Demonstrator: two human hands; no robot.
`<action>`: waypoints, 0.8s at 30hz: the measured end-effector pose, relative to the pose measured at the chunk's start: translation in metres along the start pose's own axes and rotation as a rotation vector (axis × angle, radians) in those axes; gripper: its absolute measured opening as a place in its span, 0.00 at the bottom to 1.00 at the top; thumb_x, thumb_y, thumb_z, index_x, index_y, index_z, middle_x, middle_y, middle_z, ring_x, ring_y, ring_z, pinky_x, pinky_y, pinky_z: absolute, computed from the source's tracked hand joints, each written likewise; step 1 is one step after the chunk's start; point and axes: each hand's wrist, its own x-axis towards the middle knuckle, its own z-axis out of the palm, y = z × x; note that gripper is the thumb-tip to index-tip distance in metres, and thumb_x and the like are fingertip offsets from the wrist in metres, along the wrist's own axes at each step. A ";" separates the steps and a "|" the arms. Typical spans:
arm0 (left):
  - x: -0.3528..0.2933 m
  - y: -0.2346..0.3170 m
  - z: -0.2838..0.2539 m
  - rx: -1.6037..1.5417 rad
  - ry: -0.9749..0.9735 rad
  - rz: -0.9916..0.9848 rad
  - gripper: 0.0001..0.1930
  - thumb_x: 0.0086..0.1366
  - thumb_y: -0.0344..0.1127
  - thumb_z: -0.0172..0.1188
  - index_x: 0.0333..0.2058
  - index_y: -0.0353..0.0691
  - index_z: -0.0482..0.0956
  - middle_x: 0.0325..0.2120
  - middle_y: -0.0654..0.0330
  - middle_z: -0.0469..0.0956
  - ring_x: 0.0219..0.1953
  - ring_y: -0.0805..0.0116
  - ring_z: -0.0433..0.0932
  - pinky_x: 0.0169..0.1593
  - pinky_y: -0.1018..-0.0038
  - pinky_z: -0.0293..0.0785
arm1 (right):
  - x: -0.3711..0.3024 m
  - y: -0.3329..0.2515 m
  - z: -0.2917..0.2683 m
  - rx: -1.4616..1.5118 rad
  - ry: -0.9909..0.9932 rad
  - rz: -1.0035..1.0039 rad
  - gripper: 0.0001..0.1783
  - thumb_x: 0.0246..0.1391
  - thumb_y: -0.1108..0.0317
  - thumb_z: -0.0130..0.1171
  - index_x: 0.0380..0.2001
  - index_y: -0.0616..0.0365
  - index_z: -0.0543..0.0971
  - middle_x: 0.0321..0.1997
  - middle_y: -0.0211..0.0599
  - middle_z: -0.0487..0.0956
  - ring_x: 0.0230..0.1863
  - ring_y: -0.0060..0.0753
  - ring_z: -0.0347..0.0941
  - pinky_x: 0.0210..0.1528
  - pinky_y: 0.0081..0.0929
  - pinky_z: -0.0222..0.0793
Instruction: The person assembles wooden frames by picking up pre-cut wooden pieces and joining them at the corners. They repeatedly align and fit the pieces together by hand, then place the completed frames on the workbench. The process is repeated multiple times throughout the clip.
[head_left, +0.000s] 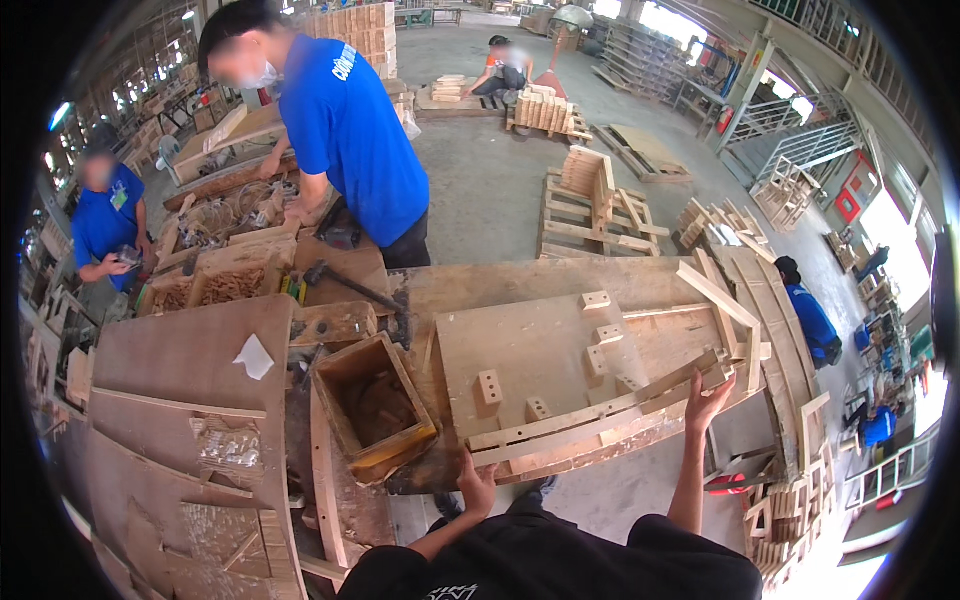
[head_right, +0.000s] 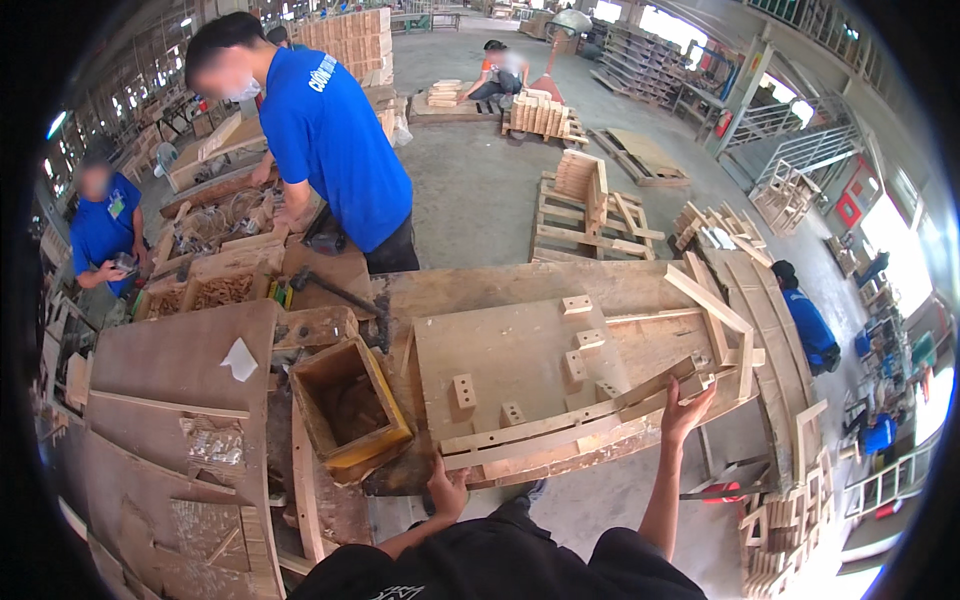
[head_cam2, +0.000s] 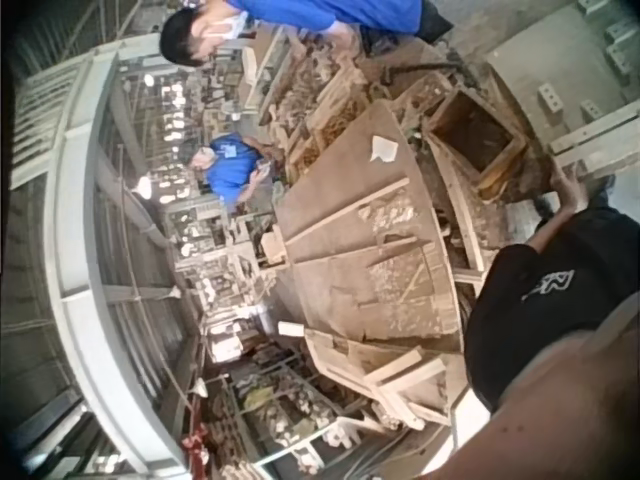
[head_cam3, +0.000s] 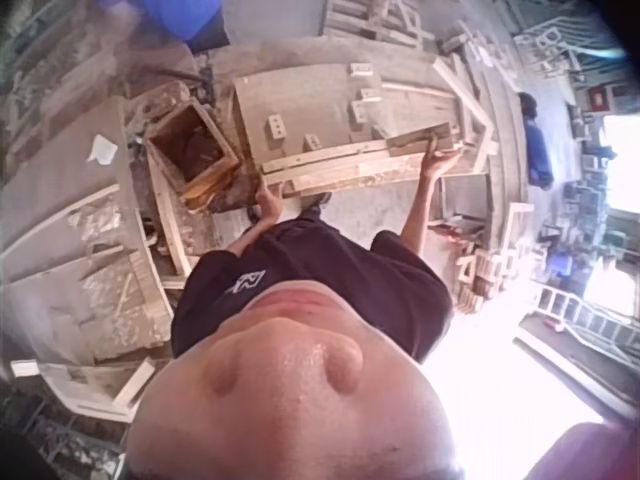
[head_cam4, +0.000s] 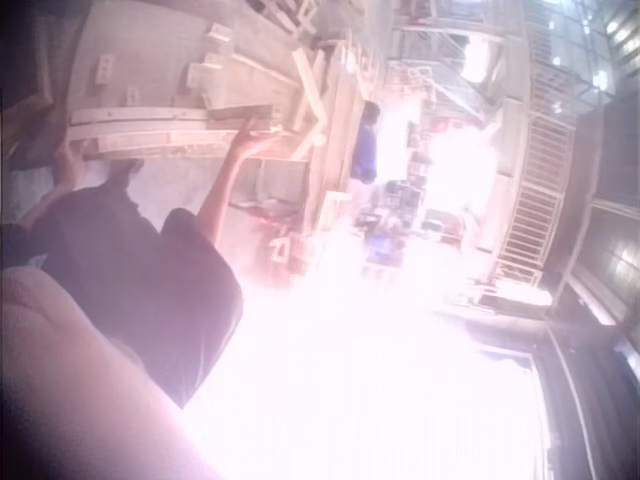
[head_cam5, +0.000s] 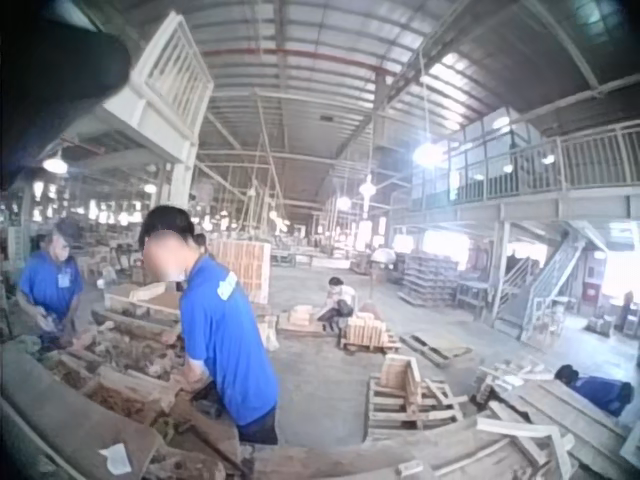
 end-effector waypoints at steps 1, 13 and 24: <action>0.000 0.001 0.000 0.024 0.020 0.021 0.39 0.59 0.38 0.65 0.62 0.24 0.56 0.54 0.28 0.67 0.59 0.34 0.65 0.62 0.56 0.62 | 0.002 0.000 0.000 0.001 -0.013 -0.020 0.49 0.46 0.57 0.71 0.63 0.69 0.56 0.58 0.63 0.66 0.59 0.65 0.62 0.60 0.51 0.57; 0.015 0.067 0.037 0.316 -0.362 0.903 0.30 0.60 0.35 0.62 0.59 0.31 0.64 0.58 0.43 0.66 0.62 0.45 0.64 0.64 0.58 0.61 | 0.017 0.018 -0.028 -0.053 -0.131 0.054 0.33 0.51 0.57 0.67 0.52 0.70 0.69 0.48 0.59 0.73 0.52 0.59 0.68 0.56 0.46 0.62; 0.030 0.082 0.143 0.892 -0.695 1.089 0.32 0.53 0.41 0.65 0.53 0.30 0.70 0.40 0.51 0.74 0.46 0.57 0.73 0.51 0.64 0.71 | -0.082 0.089 -0.187 0.747 -0.134 1.223 0.26 0.62 0.50 0.52 0.46 0.66 0.73 0.41 0.44 0.76 0.38 0.37 0.72 0.39 0.35 0.69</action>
